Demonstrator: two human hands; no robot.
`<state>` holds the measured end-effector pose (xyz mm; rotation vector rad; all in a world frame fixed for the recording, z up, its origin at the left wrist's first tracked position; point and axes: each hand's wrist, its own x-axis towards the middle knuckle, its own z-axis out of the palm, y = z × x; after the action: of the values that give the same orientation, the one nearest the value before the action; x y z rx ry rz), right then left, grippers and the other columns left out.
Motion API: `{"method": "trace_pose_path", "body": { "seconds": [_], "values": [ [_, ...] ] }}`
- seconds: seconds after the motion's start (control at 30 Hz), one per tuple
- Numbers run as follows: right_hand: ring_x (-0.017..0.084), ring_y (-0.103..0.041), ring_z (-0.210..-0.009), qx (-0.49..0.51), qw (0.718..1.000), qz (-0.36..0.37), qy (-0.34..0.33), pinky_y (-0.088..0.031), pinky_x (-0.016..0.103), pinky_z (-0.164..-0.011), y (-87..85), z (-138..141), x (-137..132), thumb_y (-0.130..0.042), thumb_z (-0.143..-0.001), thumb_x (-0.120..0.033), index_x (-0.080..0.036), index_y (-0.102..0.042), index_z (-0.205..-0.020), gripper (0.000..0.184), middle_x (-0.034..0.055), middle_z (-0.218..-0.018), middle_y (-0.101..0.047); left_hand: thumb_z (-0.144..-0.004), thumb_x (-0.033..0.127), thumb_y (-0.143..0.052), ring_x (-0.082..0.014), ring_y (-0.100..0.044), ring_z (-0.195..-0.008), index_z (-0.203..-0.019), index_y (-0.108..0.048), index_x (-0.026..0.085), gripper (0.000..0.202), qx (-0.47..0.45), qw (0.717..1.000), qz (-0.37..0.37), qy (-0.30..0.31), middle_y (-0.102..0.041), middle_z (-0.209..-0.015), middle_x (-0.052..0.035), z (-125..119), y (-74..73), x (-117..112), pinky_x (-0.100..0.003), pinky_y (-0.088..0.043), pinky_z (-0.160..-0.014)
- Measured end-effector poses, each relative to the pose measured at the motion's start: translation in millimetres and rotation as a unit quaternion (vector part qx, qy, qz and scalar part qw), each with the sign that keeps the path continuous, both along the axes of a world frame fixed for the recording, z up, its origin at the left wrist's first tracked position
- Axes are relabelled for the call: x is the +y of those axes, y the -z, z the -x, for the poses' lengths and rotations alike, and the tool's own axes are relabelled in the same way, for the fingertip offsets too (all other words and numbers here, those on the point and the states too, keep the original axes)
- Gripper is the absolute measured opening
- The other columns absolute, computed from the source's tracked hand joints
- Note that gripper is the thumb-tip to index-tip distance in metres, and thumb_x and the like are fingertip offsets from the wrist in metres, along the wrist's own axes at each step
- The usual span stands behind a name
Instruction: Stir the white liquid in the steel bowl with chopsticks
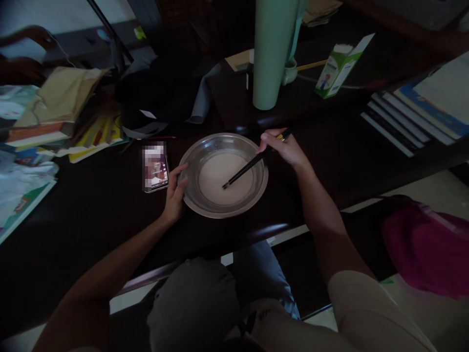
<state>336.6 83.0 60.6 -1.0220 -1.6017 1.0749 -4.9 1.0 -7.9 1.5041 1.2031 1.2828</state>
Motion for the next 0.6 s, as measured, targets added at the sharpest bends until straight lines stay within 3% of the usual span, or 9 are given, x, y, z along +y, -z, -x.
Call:
{"method": "trace_pose_path", "body": {
  "seconds": [0.1,0.27,0.47,0.6],
  "values": [
    [0.015,-0.063,-0.059,-0.021,1.000,0.002,-0.019,-0.048,0.032,-0.058,0.3,1.5,-0.3,-0.068,-0.080,-0.065,-0.024,-0.074,-0.066,0.043,0.0017,-0.064,-0.071,-0.096,0.053,-0.054,-0.0254,-0.052,-0.130,-0.134,-0.054,0.033,0.043,-0.007,1.000,0.004,0.007,-0.055,-0.138,-0.0051,-0.1,0.6,-0.2,-0.047,-0.039,-0.116],
    [0.015,-0.065,-0.060,0.021,0.999,-0.010,0.029,-0.049,0.032,-0.062,0.9,-2.0,1.4,-0.067,-0.084,-0.060,-0.024,-0.073,-0.062,0.042,0.0011,-0.060,-0.068,-0.096,0.052,-0.056,-0.0261,-0.050,-0.133,-0.133,-0.056,0.031,0.042,-0.001,1.000,-0.001,-0.001,-0.055,-0.139,-0.0055,-0.5,-1.4,-0.6,-0.048,-0.036,-0.118],
    [0.016,-0.067,-0.062,-0.020,0.999,0.014,-0.026,-0.050,0.031,-0.061,-1.5,2.6,-1.6,-0.068,-0.080,-0.065,-0.023,-0.073,-0.064,0.045,0.0018,-0.061,-0.070,-0.095,0.052,-0.056,-0.0259,-0.050,-0.131,-0.133,-0.056,0.032,0.043,-0.010,1.000,0.009,0.004,-0.055,-0.138,-0.0055,-0.7,-2.4,-0.8,-0.049,-0.035,-0.118],
    [0.017,-0.066,-0.060,-0.012,0.999,-0.001,0.034,-0.054,0.034,-0.063,-1.6,1.6,-0.8,-0.067,-0.080,-0.067,-0.024,-0.071,-0.064,0.047,0.0013,-0.061,-0.069,-0.096,0.052,-0.055,-0.0251,-0.051,-0.129,-0.134,-0.054,0.032,0.043,-0.012,1.000,0.010,0.009,-0.055,-0.137,-0.0057,-1.2,-2.6,-1.2,-0.047,-0.036,-0.117]
  ]
}}
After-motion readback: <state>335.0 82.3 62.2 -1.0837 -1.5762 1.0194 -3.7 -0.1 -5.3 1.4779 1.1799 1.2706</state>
